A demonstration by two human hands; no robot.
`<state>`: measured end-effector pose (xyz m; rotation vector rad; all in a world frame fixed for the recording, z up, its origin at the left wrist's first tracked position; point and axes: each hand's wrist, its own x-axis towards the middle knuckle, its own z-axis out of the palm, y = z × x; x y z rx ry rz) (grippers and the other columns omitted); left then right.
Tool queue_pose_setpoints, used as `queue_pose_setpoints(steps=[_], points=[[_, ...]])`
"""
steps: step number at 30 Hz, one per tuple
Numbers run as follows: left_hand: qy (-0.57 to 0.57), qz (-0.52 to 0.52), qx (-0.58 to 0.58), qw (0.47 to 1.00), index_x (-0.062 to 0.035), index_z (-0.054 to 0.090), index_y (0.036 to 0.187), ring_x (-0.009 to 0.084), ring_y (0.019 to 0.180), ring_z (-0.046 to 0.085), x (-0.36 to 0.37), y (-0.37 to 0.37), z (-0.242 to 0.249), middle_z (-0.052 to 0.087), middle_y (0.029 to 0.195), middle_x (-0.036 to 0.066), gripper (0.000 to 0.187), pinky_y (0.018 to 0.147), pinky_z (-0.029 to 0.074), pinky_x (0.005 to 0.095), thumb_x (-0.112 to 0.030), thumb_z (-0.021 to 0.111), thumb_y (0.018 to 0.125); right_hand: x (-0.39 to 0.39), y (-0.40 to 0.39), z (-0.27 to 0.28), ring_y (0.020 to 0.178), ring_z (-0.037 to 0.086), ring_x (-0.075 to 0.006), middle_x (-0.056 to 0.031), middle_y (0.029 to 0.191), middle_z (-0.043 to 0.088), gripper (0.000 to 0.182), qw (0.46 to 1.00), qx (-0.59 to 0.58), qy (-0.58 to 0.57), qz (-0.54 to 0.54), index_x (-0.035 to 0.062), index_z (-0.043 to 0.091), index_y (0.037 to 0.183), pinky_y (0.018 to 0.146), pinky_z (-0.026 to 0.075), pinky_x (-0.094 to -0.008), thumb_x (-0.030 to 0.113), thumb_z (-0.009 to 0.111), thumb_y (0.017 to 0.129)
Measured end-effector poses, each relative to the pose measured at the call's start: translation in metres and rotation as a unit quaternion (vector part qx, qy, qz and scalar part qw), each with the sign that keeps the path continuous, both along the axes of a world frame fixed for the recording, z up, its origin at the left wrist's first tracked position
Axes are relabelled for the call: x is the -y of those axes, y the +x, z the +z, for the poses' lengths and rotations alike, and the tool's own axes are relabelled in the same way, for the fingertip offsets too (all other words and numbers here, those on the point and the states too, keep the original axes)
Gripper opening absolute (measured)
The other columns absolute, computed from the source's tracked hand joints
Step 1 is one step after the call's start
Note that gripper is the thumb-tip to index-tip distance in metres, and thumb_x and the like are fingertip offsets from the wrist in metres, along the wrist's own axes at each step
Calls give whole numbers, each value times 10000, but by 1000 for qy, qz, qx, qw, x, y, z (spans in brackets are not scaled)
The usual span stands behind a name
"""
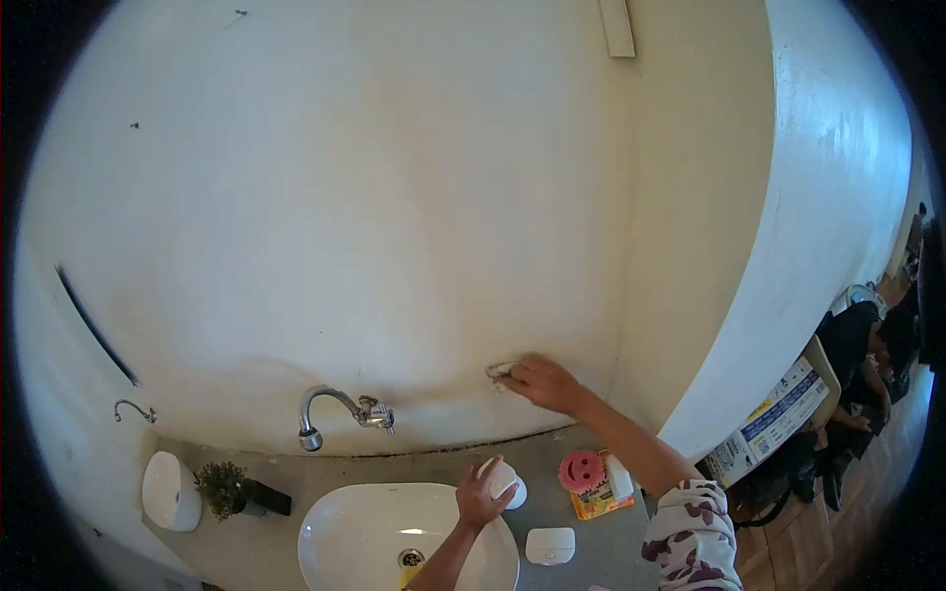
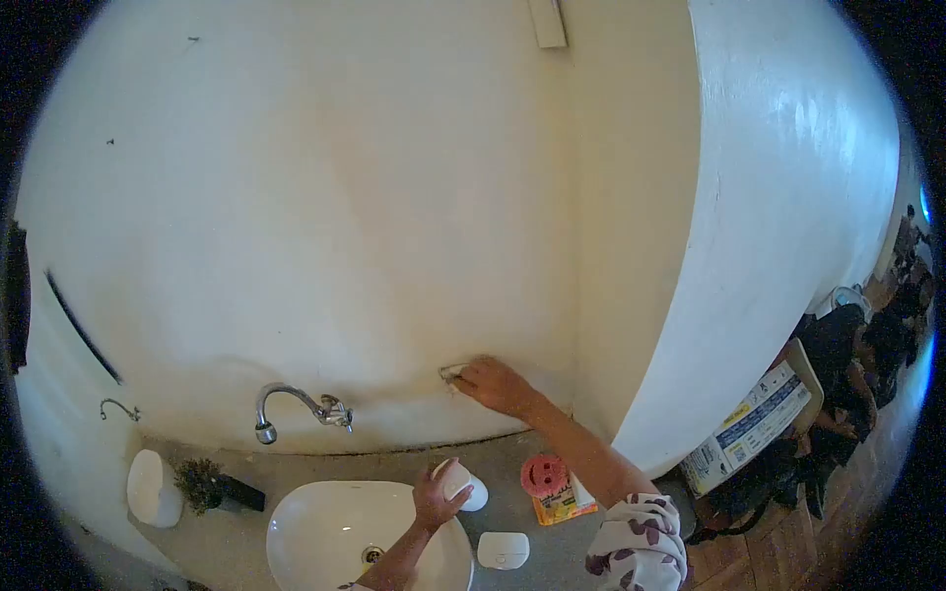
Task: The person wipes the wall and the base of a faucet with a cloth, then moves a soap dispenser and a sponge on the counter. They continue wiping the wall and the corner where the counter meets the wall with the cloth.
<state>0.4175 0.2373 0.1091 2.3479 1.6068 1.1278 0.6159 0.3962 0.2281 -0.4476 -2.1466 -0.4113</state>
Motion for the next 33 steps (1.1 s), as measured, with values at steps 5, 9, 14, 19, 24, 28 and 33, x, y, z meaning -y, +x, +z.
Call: queue_pose_setpoints(steps=[5, 9, 14, 19, 24, 28, 33], points=[[45, -1, -11, 999, -154, 585, 1196, 325, 850, 576, -6, -4, -13, 568, 943, 159, 602, 673, 512, 417, -436, 739, 687, -30, 10, 204, 719, 549, -301, -119, 801, 577, 174, 947, -192, 198, -163, 87, 658, 995, 667, 465, -402, 105, 648, 822], [23, 5, 5, 1000, -177, 575, 1211, 322, 831, 574, -3, -2, -6, 554, 906, 150, 599, 655, 514, 419, -443, 727, 697, -27, -18, 364, 782, 542, -303, -116, 808, 558, 234, 865, -399, 263, -151, 104, 655, 1006, 669, 466, -385, 31, 594, 792], [14, -2, -9, 1000, -152, 571, 1208, 322, 845, 582, -5, -5, -6, 559, 916, 148, 593, 672, 513, 417, -443, 714, 711, -45, -105, 253, 763, 560, -276, -112, 833, 578, 260, 977, -141, 155, -28, 108, 656, 1048, 659, 473, -396, 46, 589, 805], [13, 7, 6, 1000, -156, 566, 1215, 327, 867, 583, -1, -2, -6, 565, 967, 167, 592, 691, 515, 423, -436, 713, 714, -8, -73, 47, 761, 551, -276, -111, 793, 546, 154, 996, 51, -55, 49, 62, 647, 968, 652, 457, -386, 96, 555, 850], [10, 9, 19, 1000, -168, 564, 1219, 329, 883, 582, -2, -2, -8, 562, 1000, 176, 591, 702, 517, 419, -430, 718, 711, 10, -12, 33, 755, 556, -269, -104, 772, 544, 138, 981, 66, -172, -57, 59, 650, 931, 657, 459, -390, 98, 561, 832], [34, 10, 14, 999, -159, 566, 1217, 327, 867, 582, -2, -1, -10, 557, 976, 171, 601, 691, 515, 424, -430, 724, 704, 24, 4, 224, 801, 537, -286, -122, 831, 561, 239, 932, -82, 119, -333, 115, 633, 1010, 732, 459, -404, 37, 540, 805], [4, 18, 19, 1000, -133, 581, 1193, 327, 838, 585, -2, 0, 2, 564, 931, 159, 588, 685, 508, 429, -430, 723, 707, -11, 11, 313, 806, 534, -284, -109, 850, 559, 195, 905, -303, 210, -210, 114, 624, 993, 663, 461, -392, 75, 569, 810]])
